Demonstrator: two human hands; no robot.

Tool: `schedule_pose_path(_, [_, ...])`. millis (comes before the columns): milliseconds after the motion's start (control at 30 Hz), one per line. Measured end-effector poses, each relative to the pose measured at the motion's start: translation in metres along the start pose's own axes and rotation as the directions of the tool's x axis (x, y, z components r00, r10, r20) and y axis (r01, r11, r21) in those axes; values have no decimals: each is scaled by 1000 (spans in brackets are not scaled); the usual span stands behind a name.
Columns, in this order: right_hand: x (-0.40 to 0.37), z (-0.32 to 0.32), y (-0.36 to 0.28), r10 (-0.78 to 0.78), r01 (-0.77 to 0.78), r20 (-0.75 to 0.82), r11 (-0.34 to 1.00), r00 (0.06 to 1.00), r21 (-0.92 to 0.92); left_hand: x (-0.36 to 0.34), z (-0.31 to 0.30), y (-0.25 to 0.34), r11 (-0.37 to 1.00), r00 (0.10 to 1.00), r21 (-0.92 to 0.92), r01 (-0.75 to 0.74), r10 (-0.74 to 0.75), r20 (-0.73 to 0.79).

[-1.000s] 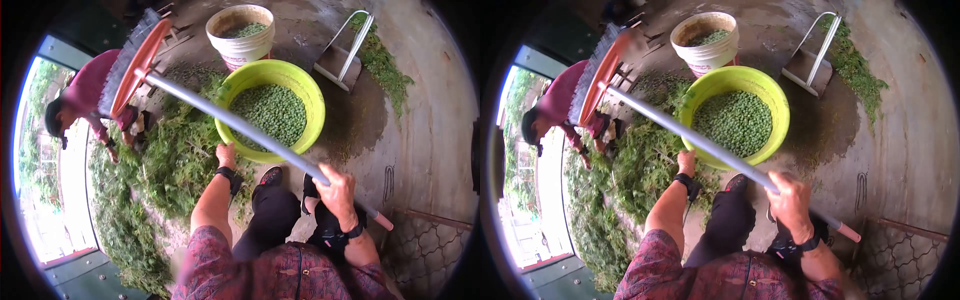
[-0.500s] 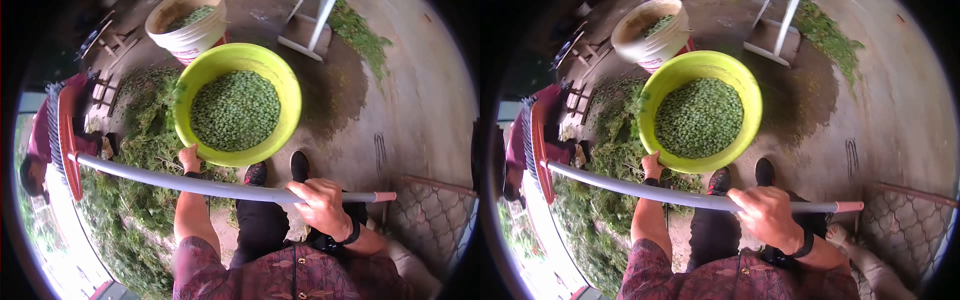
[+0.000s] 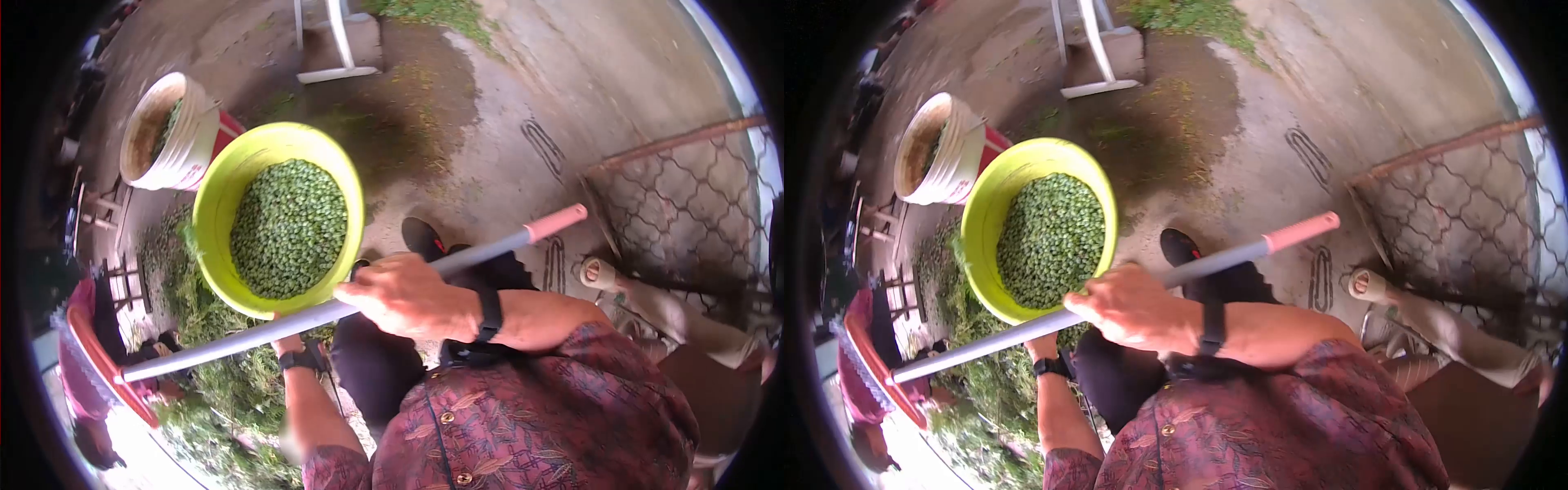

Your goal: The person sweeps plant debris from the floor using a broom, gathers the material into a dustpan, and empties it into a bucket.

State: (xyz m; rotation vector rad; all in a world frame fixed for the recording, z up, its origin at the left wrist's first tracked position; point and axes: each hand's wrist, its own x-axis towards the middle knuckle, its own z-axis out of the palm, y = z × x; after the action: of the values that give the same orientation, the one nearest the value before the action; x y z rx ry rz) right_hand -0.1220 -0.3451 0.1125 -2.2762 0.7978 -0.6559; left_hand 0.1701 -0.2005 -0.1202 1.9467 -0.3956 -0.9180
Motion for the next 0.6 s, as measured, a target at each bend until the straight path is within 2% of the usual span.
schedule_pose_path(33, [-1, 5, 3, -41, 43, -56, 998, 998, 35, 5, -15, -3, 834, 981, 532, -147, 53, 187])
schedule_pose_path(67, [0, 0, 2, -27, 30, -25, 996, 999, 87, 6, -23, -5, 395, 926, 850, -348, 4, 377])
schedule_pose_path(100, [-1, -6, -2, 21, -25, 95, 999, 995, 45, -18, -21, 11, 948, 965, 305, -90, 8, 260])
schedule_pose_path(133, [-1, -8, -5, 19, -25, 84, 997, 996, 68, -51, -17, 45, 868, 977, -461, 185, -111, 183])
schedule_pose_path(200, [-5, 2, -6, -49, 45, 57, 997, 997, 69, -115, 7, 136, 922, 984, -379, 77, -8, 181])
schedule_pose_path(267, [-7, 5, -17, -64, 62, 70, 998, 996, 27, -156, 8, 178, 919, 937, -379, -107, 221, 271])
schedule_pose_path(300, [-7, 7, -18, -96, 95, 31, 994, 995, 49, -156, -1, 180, 861, 864, -494, -122, 337, 374])
schedule_pose_path(333, [-7, 6, -21, -129, 129, -8, 989, 992, 72, -161, -4, 185, 867, 859, -479, -136, 344, 378])
schedule_pose_path(400, [-8, -4, -24, -144, 145, -34, 989, 989, 30, -170, 0, 197, 661, 759, -749, 36, 470, 451])
schedule_pose_path(467, [-10, -13, -23, -190, 191, -25, 981, 981, 42, -173, 6, 193, 628, 750, -773, 86, 470, 466])
schedule_pose_path(500, [-11, -18, -24, -123, 123, 76, 992, 989, 2, -175, 10, 188, 619, 749, -785, -14, 527, 403])
schedule_pose_path(533, [-14, -19, -23, -122, 122, 63, 993, 991, 1, -180, 16, 192, 602, 740, -790, -116, 583, 335])
schedule_pose_path(567, [-17, -19, -19, -146, 144, -14, 984, 989, -108, -190, 24, 196, 598, 775, -795, -100, 548, 315])
schedule_pose_path(600, [-21, -19, -16, -178, 155, -88, 963, 980, -219, -195, 32, 197, 599, 768, -794, -103, 556, 319])
